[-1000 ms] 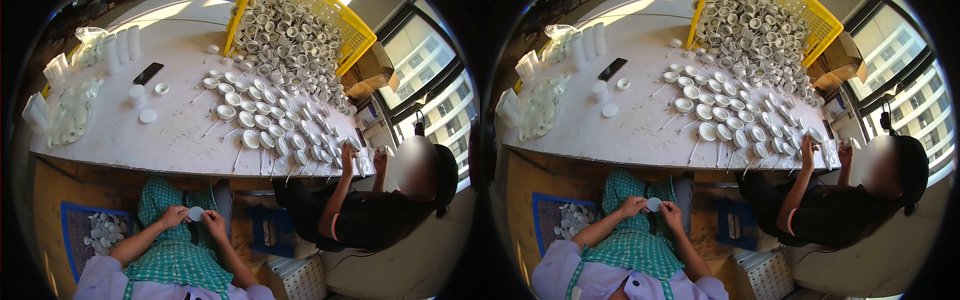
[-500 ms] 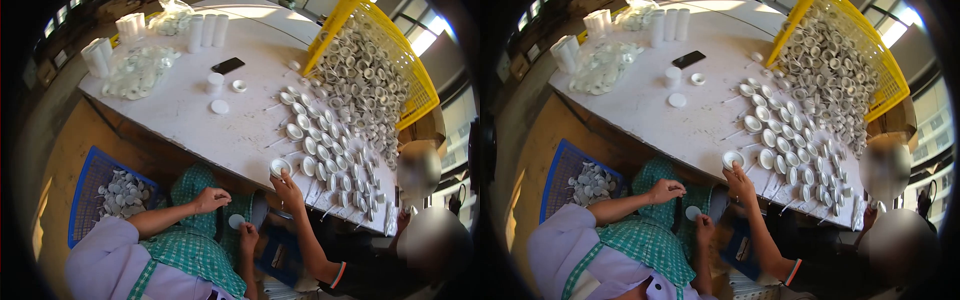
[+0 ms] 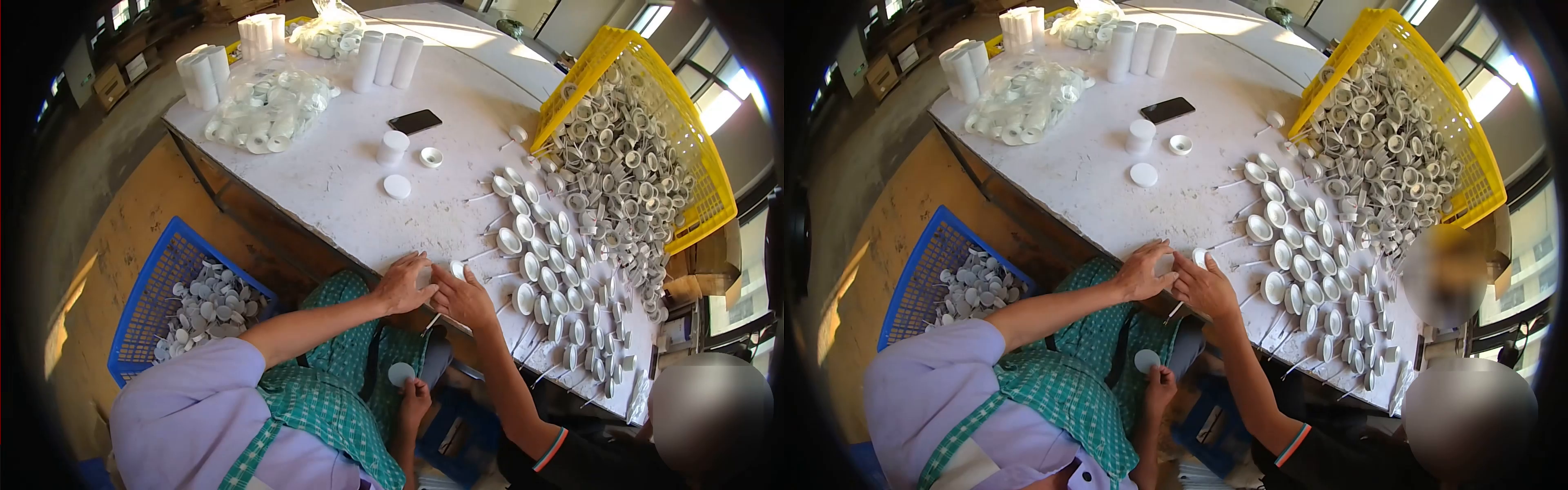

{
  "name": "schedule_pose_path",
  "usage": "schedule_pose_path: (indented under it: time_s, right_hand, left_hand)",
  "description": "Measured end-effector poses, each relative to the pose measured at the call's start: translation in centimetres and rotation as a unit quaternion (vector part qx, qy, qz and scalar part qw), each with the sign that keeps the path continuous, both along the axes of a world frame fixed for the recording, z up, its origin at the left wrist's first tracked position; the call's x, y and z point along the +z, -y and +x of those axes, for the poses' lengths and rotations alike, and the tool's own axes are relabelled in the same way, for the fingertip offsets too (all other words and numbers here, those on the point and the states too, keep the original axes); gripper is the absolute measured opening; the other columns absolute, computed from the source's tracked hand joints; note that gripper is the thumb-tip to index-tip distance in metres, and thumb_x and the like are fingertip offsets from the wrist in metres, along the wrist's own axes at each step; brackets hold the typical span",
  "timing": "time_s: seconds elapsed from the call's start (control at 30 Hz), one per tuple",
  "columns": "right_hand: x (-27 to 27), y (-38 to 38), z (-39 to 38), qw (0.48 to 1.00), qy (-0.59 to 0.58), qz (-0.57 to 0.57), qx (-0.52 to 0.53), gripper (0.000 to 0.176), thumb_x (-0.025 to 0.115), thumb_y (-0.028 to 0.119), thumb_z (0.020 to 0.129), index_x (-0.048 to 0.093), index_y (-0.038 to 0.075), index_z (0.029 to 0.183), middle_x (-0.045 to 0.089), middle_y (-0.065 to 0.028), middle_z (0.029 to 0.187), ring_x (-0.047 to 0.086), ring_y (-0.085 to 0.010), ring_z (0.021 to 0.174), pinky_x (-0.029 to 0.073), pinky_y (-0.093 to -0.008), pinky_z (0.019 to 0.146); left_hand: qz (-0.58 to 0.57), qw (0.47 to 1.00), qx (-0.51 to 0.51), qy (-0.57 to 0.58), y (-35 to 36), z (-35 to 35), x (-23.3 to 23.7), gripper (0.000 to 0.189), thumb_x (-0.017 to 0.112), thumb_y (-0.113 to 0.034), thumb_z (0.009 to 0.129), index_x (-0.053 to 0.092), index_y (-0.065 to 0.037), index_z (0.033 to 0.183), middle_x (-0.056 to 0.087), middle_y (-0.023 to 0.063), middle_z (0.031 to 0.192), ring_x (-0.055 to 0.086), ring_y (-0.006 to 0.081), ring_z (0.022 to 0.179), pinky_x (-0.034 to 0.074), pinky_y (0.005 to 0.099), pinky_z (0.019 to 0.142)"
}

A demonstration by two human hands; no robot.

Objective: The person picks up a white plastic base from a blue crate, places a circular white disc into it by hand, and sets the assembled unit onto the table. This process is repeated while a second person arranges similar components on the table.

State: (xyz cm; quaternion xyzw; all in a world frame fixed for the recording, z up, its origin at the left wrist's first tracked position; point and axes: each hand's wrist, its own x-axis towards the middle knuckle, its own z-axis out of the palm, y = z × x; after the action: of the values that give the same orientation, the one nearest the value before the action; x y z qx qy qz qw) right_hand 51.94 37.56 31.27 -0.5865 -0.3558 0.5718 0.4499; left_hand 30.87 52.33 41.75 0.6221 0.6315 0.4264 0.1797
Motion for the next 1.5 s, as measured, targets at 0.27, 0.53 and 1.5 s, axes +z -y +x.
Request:
schedule_pose_path:
  time_s: [0.27, 0.53, 1.5]
  right_hand:
    - [-0.5, 0.5, 0.3, 0.999, 0.019, 0.0, -0.038, 0.005, 0.062, 0.007, 0.081, 0.06, 0.002, 0.08, 0.06, -0.0043, 0.07, 0.054, -0.0104, 0.059, 0.042, -0.0209, 0.061]
    - [0.6, 0.0, 0.5, 0.999, 0.006, 0.031, -0.024, 0.01, 0.06, 0.013, 0.085, 0.057, 0.003, 0.086, 0.058, -0.0022, 0.075, 0.052, -0.0085, 0.062, 0.041, -0.0216, 0.057]
    - [14.0, -6.2, -4.0, 0.964, -0.17, 0.198, -0.05, 0.021, 0.055, 0.003, 0.086, 0.054, -0.002, 0.106, 0.062, -0.0078, 0.083, 0.049, -0.0066, 0.055, 0.043, -0.0188, 0.05]
  left_hand:
    - [-0.069, 0.997, -0.037, -0.018, -2.6, 1.2, 0.3, 0.074, 0.07, -0.04, 0.068, 0.044, 0.005, 0.122, 0.04, 0.0259, 0.131, 0.03, 0.0365, 0.128, 0.025, 0.0405, 0.106]
    - [-0.134, 0.983, 0.054, -0.117, -4.8, 4.5, 1.0, 0.097, 0.069, -0.057, 0.062, 0.034, 0.006, 0.128, 0.033, 0.0243, 0.136, 0.021, 0.0358, 0.132, 0.013, 0.0456, 0.109]
    - [-0.057, 0.916, -0.234, 0.32, 6.8, 0.9, 3.5, 0.074, 0.076, -0.004, 0.067, 0.034, -0.004, 0.129, 0.049, 0.0108, 0.123, 0.049, 0.0209, 0.115, 0.045, 0.0334, 0.095]
